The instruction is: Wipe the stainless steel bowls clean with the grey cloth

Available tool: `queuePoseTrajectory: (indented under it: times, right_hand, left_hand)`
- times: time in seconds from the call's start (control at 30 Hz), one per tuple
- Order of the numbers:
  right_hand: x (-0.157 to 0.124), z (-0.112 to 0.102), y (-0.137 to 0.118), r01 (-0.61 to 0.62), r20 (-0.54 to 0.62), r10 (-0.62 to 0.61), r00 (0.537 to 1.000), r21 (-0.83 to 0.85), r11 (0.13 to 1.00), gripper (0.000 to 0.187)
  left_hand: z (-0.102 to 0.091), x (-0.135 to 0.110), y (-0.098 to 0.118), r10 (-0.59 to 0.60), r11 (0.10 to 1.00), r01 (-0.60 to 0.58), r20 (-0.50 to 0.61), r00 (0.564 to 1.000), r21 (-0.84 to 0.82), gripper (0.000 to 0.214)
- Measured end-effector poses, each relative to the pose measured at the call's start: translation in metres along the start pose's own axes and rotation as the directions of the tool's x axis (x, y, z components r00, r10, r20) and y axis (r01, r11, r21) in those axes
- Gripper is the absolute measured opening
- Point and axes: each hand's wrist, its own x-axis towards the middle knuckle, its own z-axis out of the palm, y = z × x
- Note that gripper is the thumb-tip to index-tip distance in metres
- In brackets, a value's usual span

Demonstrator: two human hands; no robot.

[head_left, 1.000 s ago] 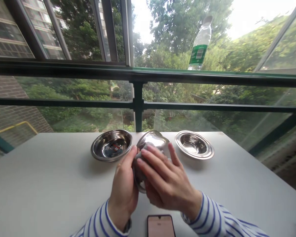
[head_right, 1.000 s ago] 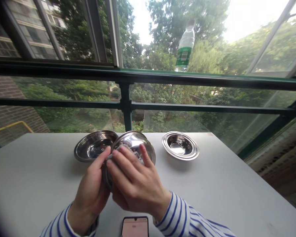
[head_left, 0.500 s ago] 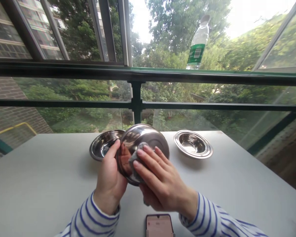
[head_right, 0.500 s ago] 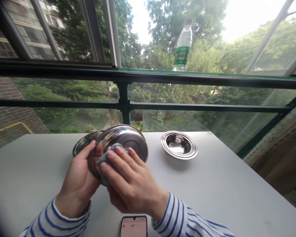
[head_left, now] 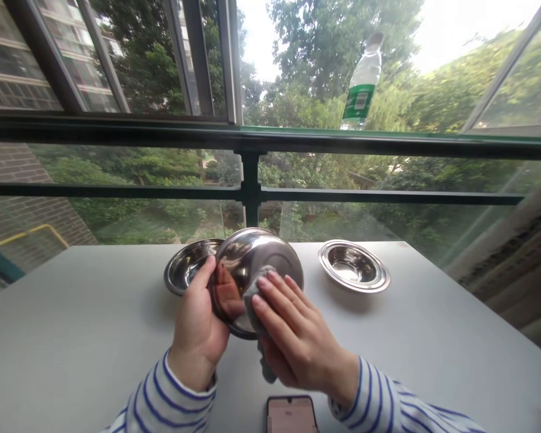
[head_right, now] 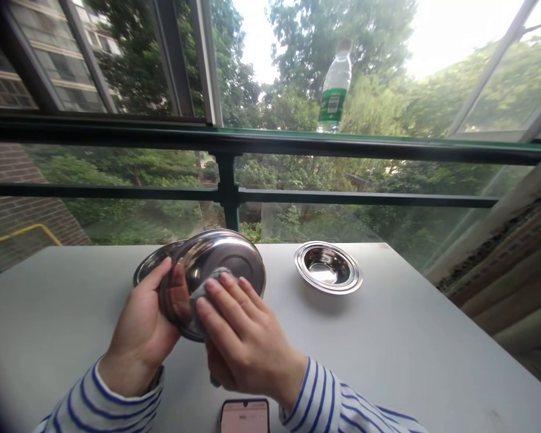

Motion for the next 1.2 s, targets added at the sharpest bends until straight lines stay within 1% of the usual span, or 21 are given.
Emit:
queuePoseTrajectory:
  times: [0.07,0.1,0.13,0.2,0.27,0.33,0.37,0.4,0.43,0.5,0.57,0.63,0.73,0.77,0.83,0.9,0.93,1.0,1.07,1.13,1.2]
  right_hand:
    - [0.0,0.0,0.001,0.068,0.001,-0.068,0.998,-0.006,0.998,0.053]
    - [0.0,-0.002,0.005,0.055,-0.005,-0.055,0.998,-0.004,0.998,0.053]
    - [-0.001,-0.003,0.011,0.006,-0.014,-0.006,1.0,0.002,1.0,0.053]
    - [-0.001,-0.007,0.025,-0.169,-0.026,0.17,0.985,0.033,0.985,0.051]
    - [-0.001,-0.011,0.037,-0.355,-0.035,0.36,0.932,0.097,0.93,0.046]
    - [0.001,-0.017,0.041,-0.451,-0.034,0.463,0.886,0.174,0.875,0.041]
    - [0.004,-0.02,0.039,-0.455,-0.028,0.469,0.883,0.2,0.868,0.039]
    - [0.006,-0.023,0.036,-0.432,-0.014,0.444,0.896,0.206,0.878,0.039]
    - [0.009,-0.025,0.031,-0.383,0.007,0.389,0.921,0.197,0.902,0.039]
    - [0.014,-0.028,0.018,-0.24,0.066,0.233,0.97,0.149,0.959,0.04]
    - [0.016,-0.025,0.006,-0.083,0.108,0.073,0.991,0.086,0.993,0.041]
    - [0.015,-0.018,-0.004,0.074,0.127,-0.075,0.989,0.018,0.997,0.04]
    - [0.009,-0.006,-0.009,0.27,0.125,-0.259,0.958,-0.08,0.959,0.037]
    - [0.008,-0.003,-0.009,0.309,0.122,-0.297,0.947,-0.103,0.945,0.036]
    - [0.007,-0.003,-0.007,0.331,0.115,-0.317,0.941,-0.125,0.935,0.036]
    - [0.008,-0.007,-0.004,0.291,0.115,-0.278,0.954,-0.116,0.95,0.037]
    - [0.01,-0.011,-0.003,0.246,0.111,-0.235,0.966,-0.098,0.964,0.038]
    - [0.014,-0.021,0.002,0.113,0.098,-0.109,0.989,-0.042,0.993,0.039]
    - [0.016,-0.029,0.01,-0.059,0.074,0.055,0.996,0.042,0.997,0.039]
    - [0.016,-0.034,0.021,-0.232,0.044,0.228,0.973,0.152,0.961,0.036]
    - [0.013,-0.035,0.032,-0.363,0.002,0.378,0.926,0.284,0.888,0.033]
  left_hand:
    - [-0.001,0.001,-0.001,-0.014,1.0,0.014,0.01,1.0,0.011,0.018]
    - [-0.002,0.001,-0.002,-0.015,1.0,0.015,0.018,1.0,0.026,0.016]
    - [-0.003,0.001,-0.003,-0.02,0.998,0.018,0.024,1.0,0.052,0.014]
    - [-0.005,-0.001,-0.008,-0.035,0.991,0.03,0.038,0.999,0.13,0.011]
    - [-0.007,-0.005,-0.013,-0.044,0.975,0.028,0.069,0.997,0.219,0.01]
    - [-0.009,-0.01,-0.019,-0.066,0.952,0.023,0.134,0.989,0.304,0.011]
    - [-0.009,-0.012,-0.021,-0.07,0.94,0.015,0.149,0.986,0.341,0.013]
    - [-0.01,-0.014,-0.023,-0.078,0.927,0.015,0.153,0.985,0.375,0.015]
    - [-0.01,-0.015,-0.025,-0.081,0.915,0.016,0.146,0.986,0.403,0.017]
    - [-0.011,-0.017,-0.026,-0.083,0.908,0.018,0.139,0.987,0.419,0.018]
    - [-0.01,-0.016,-0.025,-0.082,0.925,0.023,0.142,0.986,0.38,0.014]
    - [-0.008,-0.014,-0.02,-0.087,0.946,0.04,0.134,0.987,0.323,0.008]
    - [-0.003,-0.01,-0.012,-0.124,0.958,0.095,0.096,0.988,0.269,0.011]
    - [-0.002,-0.01,-0.01,-0.136,0.96,0.109,0.09,0.987,0.256,0.012]
    - [-0.001,-0.009,-0.01,-0.133,0.962,0.107,0.087,0.987,0.25,0.013]
    - [-0.003,-0.009,-0.014,-0.102,0.956,0.07,0.1,0.99,0.285,0.01]
    - [-0.005,-0.009,-0.017,-0.083,0.95,0.043,0.12,0.989,0.311,0.008]
    - [-0.009,-0.011,-0.022,-0.06,0.93,-0.009,0.177,0.982,0.367,0.007]
    - [-0.012,-0.013,-0.025,-0.068,0.907,-0.031,0.218,0.974,0.42,0.011]
    - [-0.012,-0.014,-0.023,-0.107,0.895,-0.001,0.217,0.97,0.446,0.013]
    - [-0.01,-0.014,-0.018,-0.151,0.911,0.06,0.194,0.969,0.407,0.013]
